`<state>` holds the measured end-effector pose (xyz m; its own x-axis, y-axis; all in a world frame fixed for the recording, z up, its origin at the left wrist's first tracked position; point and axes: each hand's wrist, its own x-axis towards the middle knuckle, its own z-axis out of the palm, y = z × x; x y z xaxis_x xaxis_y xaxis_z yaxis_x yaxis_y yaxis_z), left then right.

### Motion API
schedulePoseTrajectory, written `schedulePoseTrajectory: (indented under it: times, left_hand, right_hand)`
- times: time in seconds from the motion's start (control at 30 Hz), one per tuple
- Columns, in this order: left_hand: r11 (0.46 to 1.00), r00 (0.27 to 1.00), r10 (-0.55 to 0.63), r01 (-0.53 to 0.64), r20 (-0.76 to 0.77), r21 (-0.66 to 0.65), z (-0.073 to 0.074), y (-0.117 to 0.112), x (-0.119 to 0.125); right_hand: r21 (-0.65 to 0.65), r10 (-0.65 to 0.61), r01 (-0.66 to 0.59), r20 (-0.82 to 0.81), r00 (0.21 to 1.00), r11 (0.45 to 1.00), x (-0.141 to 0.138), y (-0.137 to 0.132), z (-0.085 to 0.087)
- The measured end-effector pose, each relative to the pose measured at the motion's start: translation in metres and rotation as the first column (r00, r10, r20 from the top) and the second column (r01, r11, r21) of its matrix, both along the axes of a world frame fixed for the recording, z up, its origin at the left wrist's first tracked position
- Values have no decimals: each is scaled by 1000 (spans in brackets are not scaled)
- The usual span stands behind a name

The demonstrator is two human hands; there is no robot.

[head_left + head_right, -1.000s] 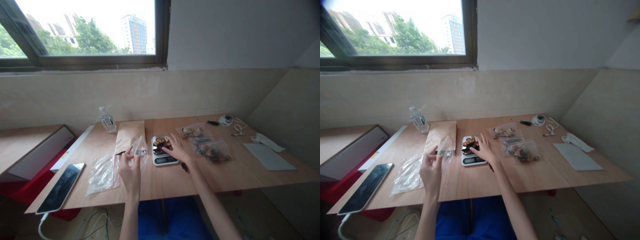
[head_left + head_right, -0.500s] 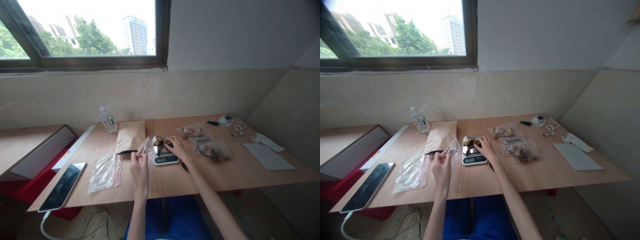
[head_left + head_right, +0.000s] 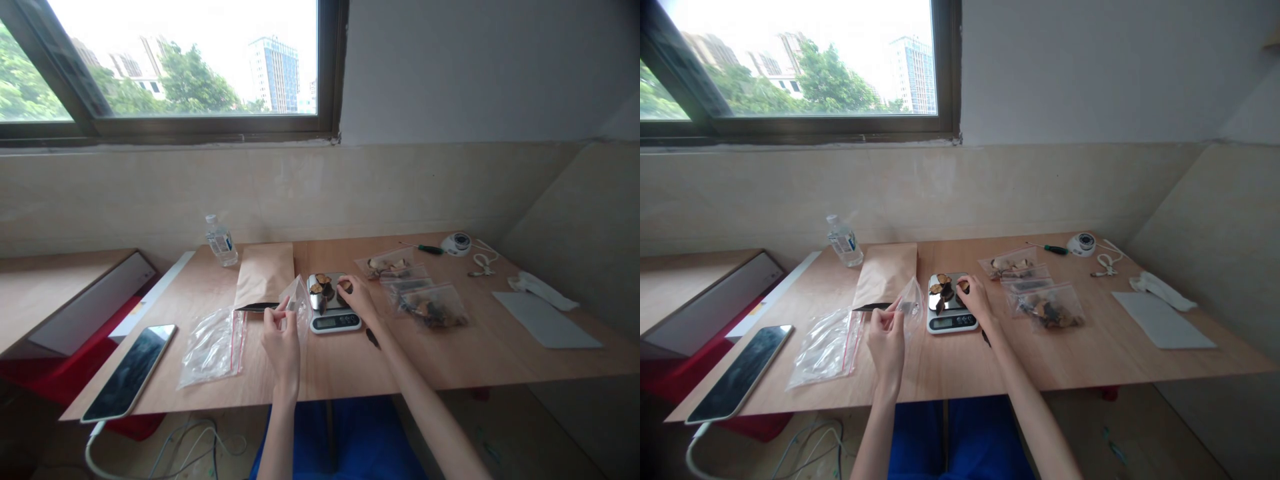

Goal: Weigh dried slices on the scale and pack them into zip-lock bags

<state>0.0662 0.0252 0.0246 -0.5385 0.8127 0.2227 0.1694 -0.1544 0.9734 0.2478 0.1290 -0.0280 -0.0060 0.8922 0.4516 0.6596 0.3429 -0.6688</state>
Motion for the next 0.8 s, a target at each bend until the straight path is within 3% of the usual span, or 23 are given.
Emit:
schedulePoseTrajectory:
  times: [0.2,0.3,0.43,0.57,0.7,0.8]
  left_hand:
    - [999,1000,-8,8,-1,-31,2,3,2]
    - [999,1000,-13,13,-6,-39,1,7,5]
    - [997,999,-40,39,-7,-62,1,12,14]
    - [997,999,-16,13,-28,-74,6,11,22]
    - [995,999,37,-36,11,-92,10,8,24]
    - [996,997,51,-46,63,-80,12,6,25]
  right_hand:
    - [-2,-32,32,-198,980,999,-8,1,13]
    - [-22,-14,7,-340,940,1000,-20,-7,37]
    - [-65,112,-163,-485,868,984,-43,-29,71]
    - [-36,203,-228,-338,919,973,-60,-51,85]
    - [-5,152,-154,-116,981,988,-63,-63,85]
    - [-14,189,-189,5,982,982,-63,-66,85]
